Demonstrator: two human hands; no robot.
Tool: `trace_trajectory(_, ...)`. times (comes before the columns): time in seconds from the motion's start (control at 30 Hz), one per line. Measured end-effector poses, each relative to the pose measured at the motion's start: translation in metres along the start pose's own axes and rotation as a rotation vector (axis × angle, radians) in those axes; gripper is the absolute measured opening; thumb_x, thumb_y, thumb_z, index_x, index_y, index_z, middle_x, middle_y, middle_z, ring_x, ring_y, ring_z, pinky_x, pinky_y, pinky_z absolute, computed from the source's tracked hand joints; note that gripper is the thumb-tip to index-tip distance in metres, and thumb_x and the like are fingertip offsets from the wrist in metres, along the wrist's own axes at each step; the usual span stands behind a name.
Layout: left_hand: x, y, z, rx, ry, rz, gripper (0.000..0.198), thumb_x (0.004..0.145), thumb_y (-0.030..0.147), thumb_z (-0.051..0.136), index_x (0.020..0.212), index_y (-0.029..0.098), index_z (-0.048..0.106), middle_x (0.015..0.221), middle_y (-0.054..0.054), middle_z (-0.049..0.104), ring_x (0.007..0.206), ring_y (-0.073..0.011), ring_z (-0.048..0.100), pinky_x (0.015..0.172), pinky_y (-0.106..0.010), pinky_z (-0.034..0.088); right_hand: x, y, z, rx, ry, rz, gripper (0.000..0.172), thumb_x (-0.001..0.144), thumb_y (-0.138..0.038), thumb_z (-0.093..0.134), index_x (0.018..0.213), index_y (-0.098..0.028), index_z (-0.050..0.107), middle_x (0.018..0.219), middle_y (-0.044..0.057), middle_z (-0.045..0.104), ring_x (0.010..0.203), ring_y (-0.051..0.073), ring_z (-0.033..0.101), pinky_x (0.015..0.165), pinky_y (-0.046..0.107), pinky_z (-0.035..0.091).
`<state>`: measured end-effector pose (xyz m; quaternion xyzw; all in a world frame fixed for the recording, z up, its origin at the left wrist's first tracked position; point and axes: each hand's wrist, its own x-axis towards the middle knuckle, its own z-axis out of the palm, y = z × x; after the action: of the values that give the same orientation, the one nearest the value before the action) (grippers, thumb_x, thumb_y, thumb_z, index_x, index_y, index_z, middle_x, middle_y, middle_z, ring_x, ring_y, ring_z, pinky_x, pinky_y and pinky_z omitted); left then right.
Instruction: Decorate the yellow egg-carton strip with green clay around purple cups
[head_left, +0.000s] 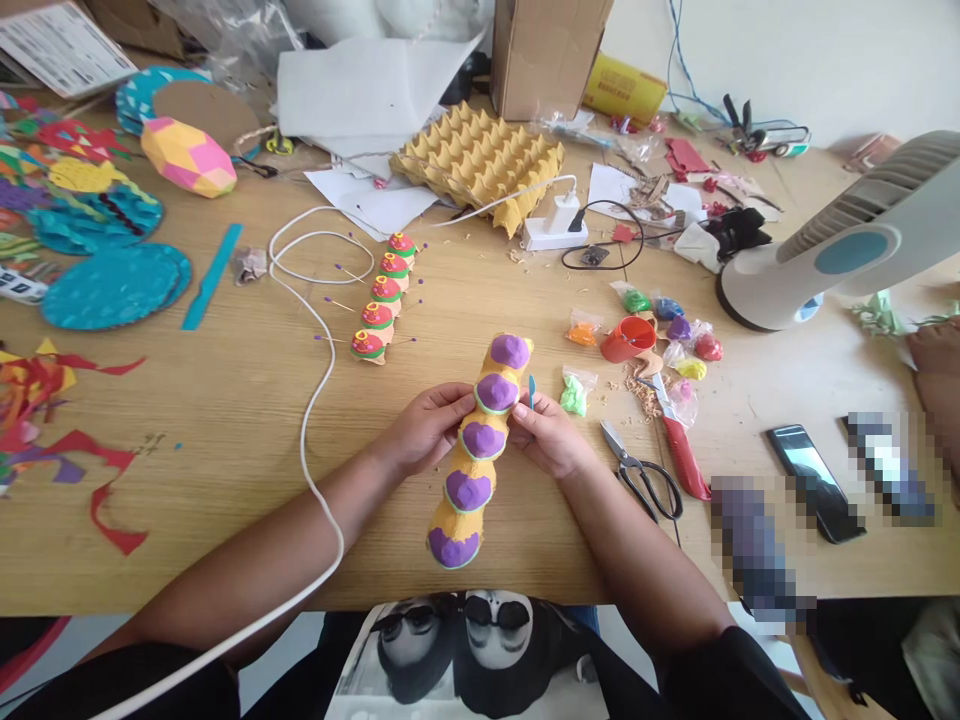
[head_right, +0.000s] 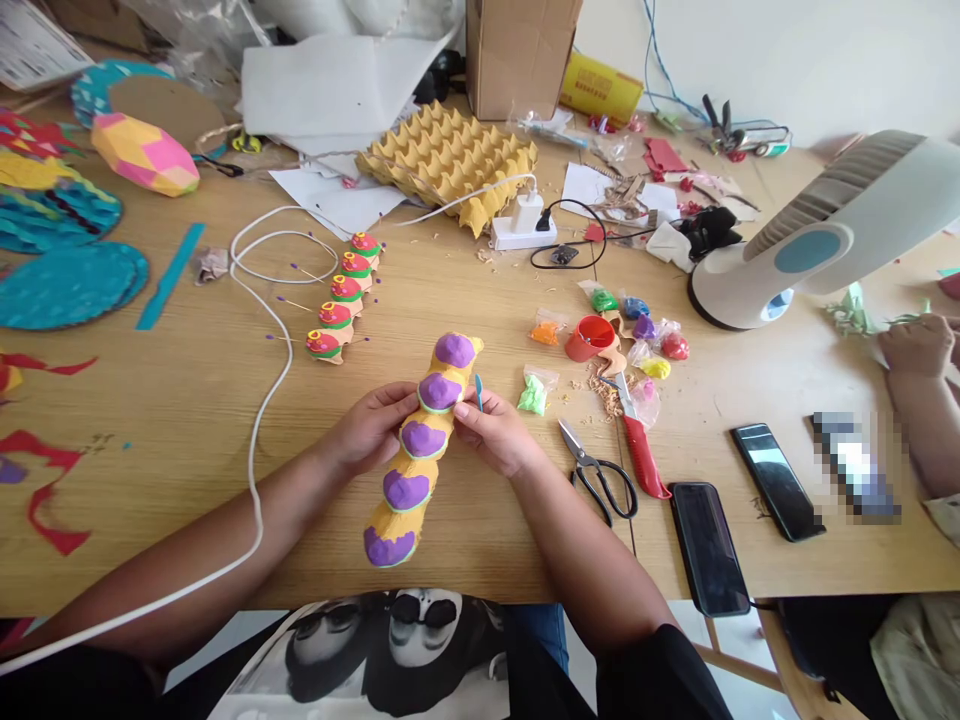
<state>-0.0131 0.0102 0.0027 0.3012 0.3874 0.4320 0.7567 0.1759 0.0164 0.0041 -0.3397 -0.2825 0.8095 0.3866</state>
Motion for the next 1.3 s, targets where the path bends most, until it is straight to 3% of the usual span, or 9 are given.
trace_trajectory(0.13, 0.001, -0.001, 0.0, -0.021, 0.016, 0.019, 0.021, 0.076, 0.042, 0.08, 0.083, 0.023, 0.077, 0.071, -0.001, 0.066, 0.059, -0.0121, 0.053, 0.054, -0.026, 0.041, 0.001, 0.002, -0.002, -0.12, 0.038, -0.069, 0.039, 0.063, -0.045, 0.09, 0.086, -0.021, 0.07, 0.071, -0.002, 0.063, 0.067, 0.013, 0.055, 0.067, 0.027, 0.046)
trace_trajectory(0.23, 0.001, -0.001, 0.0, -0.032, 0.002, 0.018, 0.021, 0.077, 0.041, 0.08, 0.084, 0.023, 0.077, 0.074, -0.002, 0.068, 0.06, -0.0126, 0.055, 0.054, -0.025, 0.043, 0.002, 0.005, -0.003, -0.155, 0.088, -0.105, 0.033, 0.065, -0.042, 0.089, 0.084, -0.02, 0.071, 0.078, -0.001, 0.068, 0.075, 0.015, 0.061, 0.077, 0.031, 0.05)
trace_trajectory(0.47, -0.001, -0.001, -0.002, -0.079, -0.116, 0.035, 0.028, 0.076, 0.037, 0.081, 0.098, 0.02, 0.078, 0.089, -0.006, 0.074, 0.078, -0.0184, 0.068, 0.07, -0.031, 0.055, 0.004, 0.006, -0.007, -0.086, 0.115, -0.099, 0.033, 0.064, -0.042, 0.09, 0.078, -0.019, 0.07, 0.075, -0.002, 0.068, 0.067, 0.012, 0.059, 0.069, 0.027, 0.049)
trace_trajectory(0.6, -0.001, -0.004, -0.004, -0.043, -0.07, 0.081, 0.025, 0.076, 0.033, 0.082, 0.095, 0.017, 0.077, 0.094, -0.008, 0.075, 0.084, -0.0194, 0.069, 0.076, -0.033, 0.055, 0.005, 0.007, -0.008, -0.147, 0.087, -0.106, 0.032, 0.065, -0.043, 0.088, 0.078, -0.02, 0.071, 0.079, -0.001, 0.07, 0.072, 0.013, 0.061, 0.073, 0.028, 0.05)
trace_trajectory(0.87, 0.0, -0.006, -0.005, 0.017, -0.022, 0.117, 0.025, 0.073, 0.037, 0.083, 0.088, 0.017, 0.077, 0.085, -0.005, 0.075, 0.077, -0.0173, 0.068, 0.073, -0.03, 0.052, 0.004, 0.006, -0.012, -0.17, -0.019, -0.073, 0.038, 0.066, -0.048, 0.087, 0.089, -0.021, 0.074, 0.081, 0.001, 0.07, 0.075, 0.016, 0.063, 0.076, 0.031, 0.052)
trace_trajectory(1.3, 0.0, -0.006, -0.004, -0.036, -0.075, 0.103, 0.029, 0.075, 0.043, 0.081, 0.085, 0.016, 0.077, 0.08, -0.005, 0.074, 0.072, -0.0165, 0.067, 0.065, -0.027, 0.05, 0.004, 0.01, -0.012, -0.081, 0.013, -0.034, 0.033, 0.071, -0.048, 0.084, 0.083, -0.021, 0.07, 0.077, 0.0, 0.066, 0.07, 0.014, 0.058, 0.07, 0.028, 0.049)
